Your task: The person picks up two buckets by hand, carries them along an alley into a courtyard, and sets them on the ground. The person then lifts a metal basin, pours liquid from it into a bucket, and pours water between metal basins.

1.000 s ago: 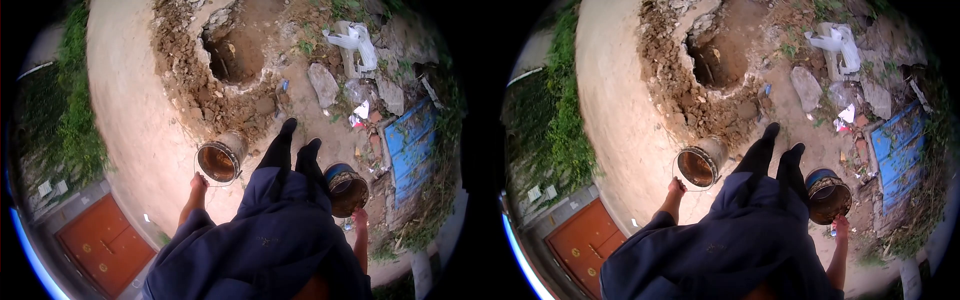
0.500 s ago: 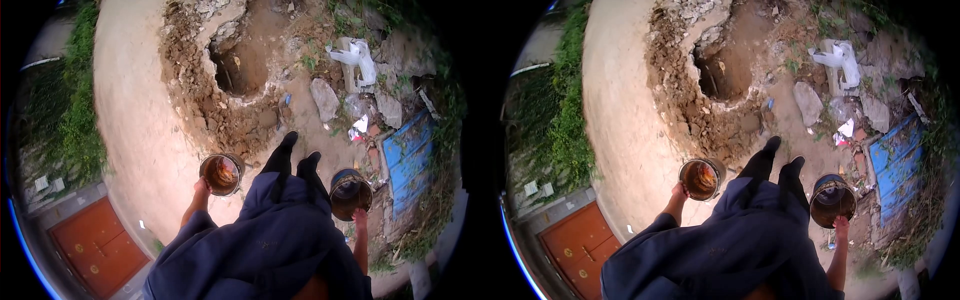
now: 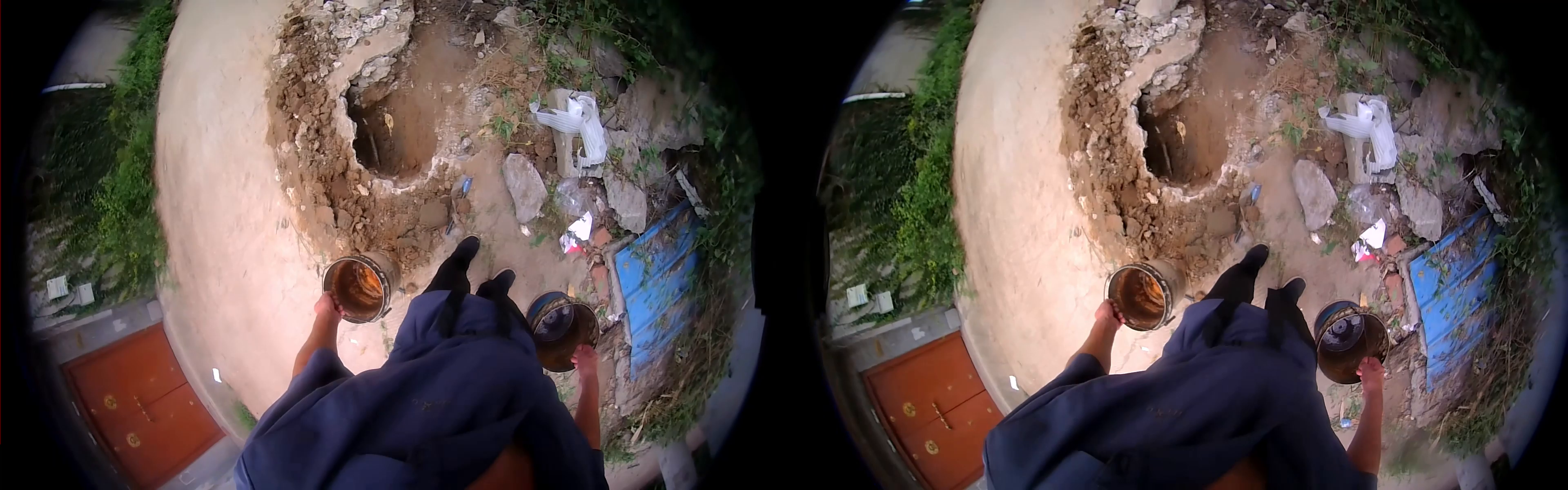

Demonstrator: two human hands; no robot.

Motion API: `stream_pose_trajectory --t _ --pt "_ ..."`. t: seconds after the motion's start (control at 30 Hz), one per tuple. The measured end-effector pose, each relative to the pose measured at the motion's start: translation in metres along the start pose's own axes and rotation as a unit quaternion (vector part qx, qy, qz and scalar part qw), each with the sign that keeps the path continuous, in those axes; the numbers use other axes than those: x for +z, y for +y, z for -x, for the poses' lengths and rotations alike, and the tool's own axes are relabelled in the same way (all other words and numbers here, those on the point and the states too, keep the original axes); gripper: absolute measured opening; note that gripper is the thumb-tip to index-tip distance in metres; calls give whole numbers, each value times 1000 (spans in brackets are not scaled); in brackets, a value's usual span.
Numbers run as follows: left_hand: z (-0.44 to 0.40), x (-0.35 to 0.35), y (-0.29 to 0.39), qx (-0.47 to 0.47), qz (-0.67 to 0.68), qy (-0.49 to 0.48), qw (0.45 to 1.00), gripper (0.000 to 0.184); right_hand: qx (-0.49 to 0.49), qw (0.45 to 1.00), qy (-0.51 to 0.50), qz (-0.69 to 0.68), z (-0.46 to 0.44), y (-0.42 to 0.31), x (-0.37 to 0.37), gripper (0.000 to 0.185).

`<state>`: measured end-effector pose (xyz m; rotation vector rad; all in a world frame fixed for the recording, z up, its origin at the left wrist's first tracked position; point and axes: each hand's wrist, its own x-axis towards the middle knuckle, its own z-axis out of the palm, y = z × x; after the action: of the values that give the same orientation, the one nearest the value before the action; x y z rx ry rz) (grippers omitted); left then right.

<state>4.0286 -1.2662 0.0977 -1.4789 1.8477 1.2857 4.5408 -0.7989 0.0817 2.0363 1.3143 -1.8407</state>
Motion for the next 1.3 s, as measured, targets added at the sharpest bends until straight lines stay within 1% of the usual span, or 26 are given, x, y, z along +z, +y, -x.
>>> stream_pose_trajectory --t 0.03,0.1,0.2,0.27,0.33,0.37,0.43,0.47,0.5,0.53,0.57,0.6,0.63,0.7,0.77,0.8,0.83,0.9,0.97,1.07,1.13,1.17,1.2,1.23,1.27,1.3 --pt "1 7 2 3 10 -19 1000 22 -8 1000 1 -2 -3 -8 3 8" --pt "1 25 10 17 11 -43 999 21 -21 998 -1 54 -4 -24 9 2" --pt "9 64 23 26 21 -86 996 18 -60 996 -21 61 -6 -56 22 7" --pt "19 87 28 24 30 -108 993 17 -70 996 -16 58 -3 -75 32 6" --pt "30 116 29 65 25 -166 984 11 -86 995 -7 51 -6 -92 42 5" --pt "36 129 32 68 27 -173 982 11 -94 995 -15 37 -5 -100 48 4" --pt "45 151 31 149 50 -240 958 5 -107 994 -21 24 -5 -117 59 3" --pt "50 162 31 168 64 -261 948 17 -115 993 -25 22 -6 -126 67 4" --pt "61 174 30 169 67 -266 947 17 -123 992 -29 20 -8 -134 74 7" --pt "74 186 28 189 85 -261 943 27 -138 990 -30 24 -13 -141 81 11" --pt "88 196 27 208 102 -255 939 37 -143 989 -27 23 -17 -147 87 11" --pt "93 205 26 209 76 -279 934 50 -145 989 -37 10 -20 -156 94 14" --pt "99 215 22 221 84 -306 922 45 -147 988 -48 -2 -21 -166 101 16" --pt "108 234 14 197 84 -363 907 37 -156 987 -46 -4 -24 -187 116 16" --pt "116 250 3 186 76 -396 896 26 -161 986 -46 -4 -24 -207 132 15" --pt "127 256 -1 192 63 -390 898 18 -156 987 -42 -12 -23 -217 140 14" --pt "133 263 -5 176 71 -395 899 14 -152 987 -37 -21 -25 -224 147 13" --pt "143 276 -15 161 56 -394 903 10 -156 987 -35 -18 -27 -236 162 12" --pt "150 294 -27 155 59 -413 896 4 -176 983 -48 -16 -32 -243 176 11" --pt "170 314 -36 166 45 -438 882 4 -205 978 -44 25 -38 -254 197 9" --pt "185 318 -40 172 -22 -453 874 8 -213 976 -46 22 -29 -263 206 9" --pt "191 321 -45 171 -20 -453 875 8 -218 975 -49 16 -23 -267 212 9" --pt "196 325 -53 179 -52 -466 865 9 -241 969 -52 26 -21 -269 217 10" --pt "200 329 -60 185 -86 -478 854 10 -238 969 -53 28 -18 -270 225 10" --pt "201 334 -66 166 -80 -490 852 17 -252 964 -49 77 -15 -269 233 9" --pt "209 334 -69 161 -78 -488 854 17 -265 955 -46 126 -15 -267 238 9"
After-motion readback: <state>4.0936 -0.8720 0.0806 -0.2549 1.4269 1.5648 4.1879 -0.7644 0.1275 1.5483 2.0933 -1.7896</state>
